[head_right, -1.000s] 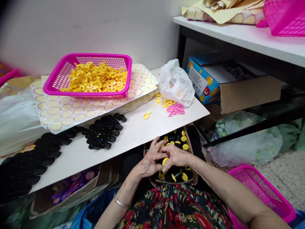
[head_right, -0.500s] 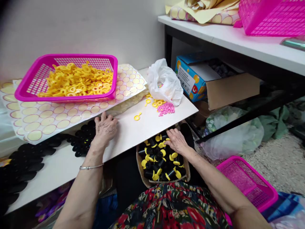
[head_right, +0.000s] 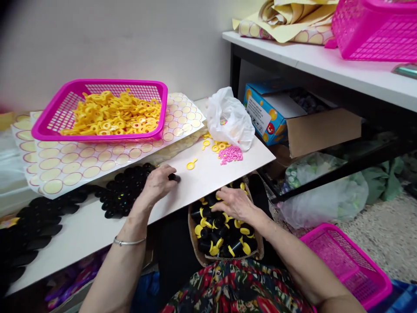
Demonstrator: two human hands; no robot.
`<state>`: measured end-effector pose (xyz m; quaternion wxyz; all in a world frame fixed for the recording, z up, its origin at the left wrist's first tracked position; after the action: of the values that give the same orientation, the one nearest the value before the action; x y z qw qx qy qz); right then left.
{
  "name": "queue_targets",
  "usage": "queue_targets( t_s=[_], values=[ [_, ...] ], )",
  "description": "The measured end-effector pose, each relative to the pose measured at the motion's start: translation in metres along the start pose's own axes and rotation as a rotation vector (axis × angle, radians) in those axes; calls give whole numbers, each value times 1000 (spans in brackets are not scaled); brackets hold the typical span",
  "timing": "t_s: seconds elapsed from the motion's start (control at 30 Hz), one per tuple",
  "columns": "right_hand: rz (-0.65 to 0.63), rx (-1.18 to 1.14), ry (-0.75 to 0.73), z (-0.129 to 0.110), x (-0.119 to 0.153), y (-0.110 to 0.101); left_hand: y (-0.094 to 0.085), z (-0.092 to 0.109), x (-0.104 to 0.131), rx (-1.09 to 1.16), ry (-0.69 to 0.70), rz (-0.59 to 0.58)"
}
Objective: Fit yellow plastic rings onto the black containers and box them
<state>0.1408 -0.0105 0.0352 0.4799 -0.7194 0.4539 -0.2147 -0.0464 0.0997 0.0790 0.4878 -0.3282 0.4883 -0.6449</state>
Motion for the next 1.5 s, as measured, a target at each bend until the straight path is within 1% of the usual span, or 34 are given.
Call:
queue_targets(
  t_s=[0.03, 0.1, 0.13, 0.17, 0.23, 0.3, 0.4, 0.53, 0.63, 0.7, 0.8, 0.87, 0.93, 1.0, 1.13, 1.2, 1.33, 1.4, 1.5],
  values=[
    [98, -1, 49, 7, -9, -12, 5, 2, 1, 83, -9, -12],
    [308, 44, 192, 30, -22, -37, 14, 2, 2, 244, -35, 0],
    [379, 77, 264, 43, -28, -46, 18, 2, 2, 323, -54, 24],
    [419, 99, 324, 55, -33, -51, 21, 1, 2, 405, -76, 53],
    [409, 115, 401, 76, -45, -50, 30, -1, 4, 586, -120, 108],
    [355, 112, 438, 91, -54, -44, 41, -1, 5, 752, -160, 146],
    [307, 126, 455, 98, -61, -36, 55, 0, 8, 891, -196, 187],
    [270, 186, 418, 93, -66, -31, 66, 2, 10, 957, -197, 219],
    [192, 238, 365, 89, -73, -26, 68, 4, 11, 964, -168, 224],
    [167, 261, 339, 87, -76, -25, 67, 5, 12, 968, -147, 228],
    [203, 244, 313, 80, -78, -28, 67, 6, 12, 969, -112, 241],
    [246, 196, 276, 71, -79, -31, 67, 7, 12, 976, -88, 246],
    [259, 130, 223, 58, -82, -31, 67, 7, 12, 993, -68, 255],
    [206, 70, 171, 46, -89, -26, 67, 7, 12, 1013, -63, 264],
    [1, -13, 96, 27, -101, -3, 69, 6, 12, 1016, -72, 259],
    [-40, 8, 69, 22, -102, 5, 70, 7, 12, 991, -61, 246],
    [-3, 117, 49, 20, -95, 11, 72, 7, 12, 962, -39, 232],
    [43, 92, 55, 22, -89, 10, 71, 8, 12, 970, -33, 233],
    [123, -15, 50, 28, -84, 7, 69, 9, 12, 985, -27, 239]
  ],
)
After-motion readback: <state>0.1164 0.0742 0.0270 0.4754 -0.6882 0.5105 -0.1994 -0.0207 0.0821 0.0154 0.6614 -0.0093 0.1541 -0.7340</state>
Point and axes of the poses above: each hand's wrist, its own x-axis away from the middle knuckle, its own y-axis out of the palm, z = x × y, the point moved 9 cm from there along -x, towards the middle knuckle, and after that the axes turned 6 degrees about -y, right-handed, at the moved point
